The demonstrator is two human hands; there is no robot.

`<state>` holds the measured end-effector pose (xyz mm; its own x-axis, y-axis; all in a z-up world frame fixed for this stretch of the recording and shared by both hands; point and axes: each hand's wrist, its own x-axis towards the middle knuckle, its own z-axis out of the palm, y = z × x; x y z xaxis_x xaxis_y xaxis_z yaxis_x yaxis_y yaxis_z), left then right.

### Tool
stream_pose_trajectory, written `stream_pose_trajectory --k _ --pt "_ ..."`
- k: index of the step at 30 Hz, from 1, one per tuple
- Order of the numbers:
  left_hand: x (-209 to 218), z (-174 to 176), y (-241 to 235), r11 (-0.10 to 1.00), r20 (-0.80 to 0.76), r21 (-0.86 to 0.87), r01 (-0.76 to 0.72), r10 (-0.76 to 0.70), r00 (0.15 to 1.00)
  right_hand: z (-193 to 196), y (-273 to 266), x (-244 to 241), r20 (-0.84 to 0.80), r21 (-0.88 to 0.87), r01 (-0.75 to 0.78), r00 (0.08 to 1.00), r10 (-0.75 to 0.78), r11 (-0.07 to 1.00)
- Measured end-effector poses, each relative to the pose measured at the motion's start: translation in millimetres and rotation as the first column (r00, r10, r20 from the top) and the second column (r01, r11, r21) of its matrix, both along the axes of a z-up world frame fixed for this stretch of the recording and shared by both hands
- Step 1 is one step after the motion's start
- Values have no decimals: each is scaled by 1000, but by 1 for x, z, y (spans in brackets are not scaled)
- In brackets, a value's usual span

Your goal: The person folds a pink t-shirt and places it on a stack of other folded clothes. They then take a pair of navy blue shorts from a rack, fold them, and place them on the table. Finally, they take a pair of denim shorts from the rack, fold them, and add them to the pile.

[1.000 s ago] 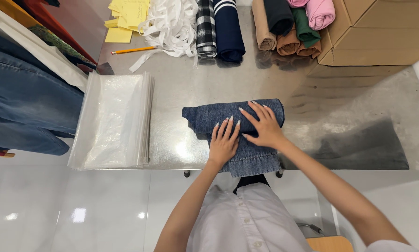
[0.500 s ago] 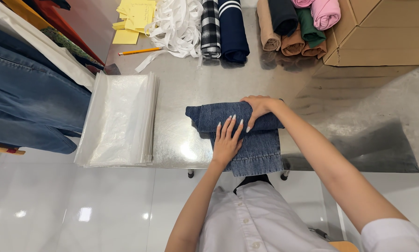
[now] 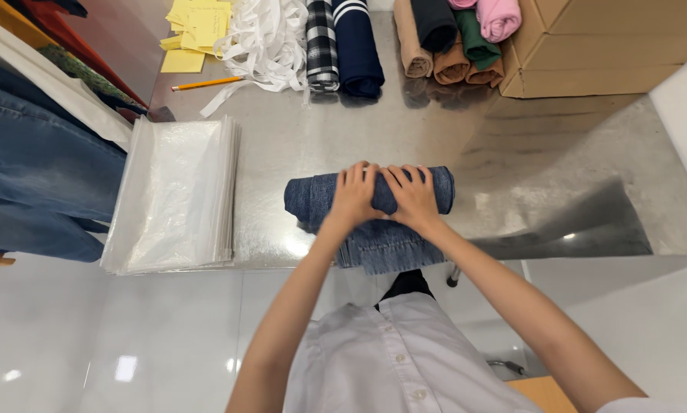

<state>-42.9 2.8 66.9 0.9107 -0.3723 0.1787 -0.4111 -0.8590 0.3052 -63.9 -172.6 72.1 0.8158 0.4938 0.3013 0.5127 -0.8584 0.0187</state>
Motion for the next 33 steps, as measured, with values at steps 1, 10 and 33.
stream_pose_trajectory --k 1,10,33 --pt "9 2 3 993 -144 120 19 -1 990 -2 0 -8 85 24 14 996 -16 1000" --pt "-5 -6 -6 934 -142 354 43 8 990 6 2 -49 239 58 -21 971 7 998" --pt "-101 -47 -56 971 624 -121 -206 236 745 -8 -35 -81 162 -9 219 963 -215 976"
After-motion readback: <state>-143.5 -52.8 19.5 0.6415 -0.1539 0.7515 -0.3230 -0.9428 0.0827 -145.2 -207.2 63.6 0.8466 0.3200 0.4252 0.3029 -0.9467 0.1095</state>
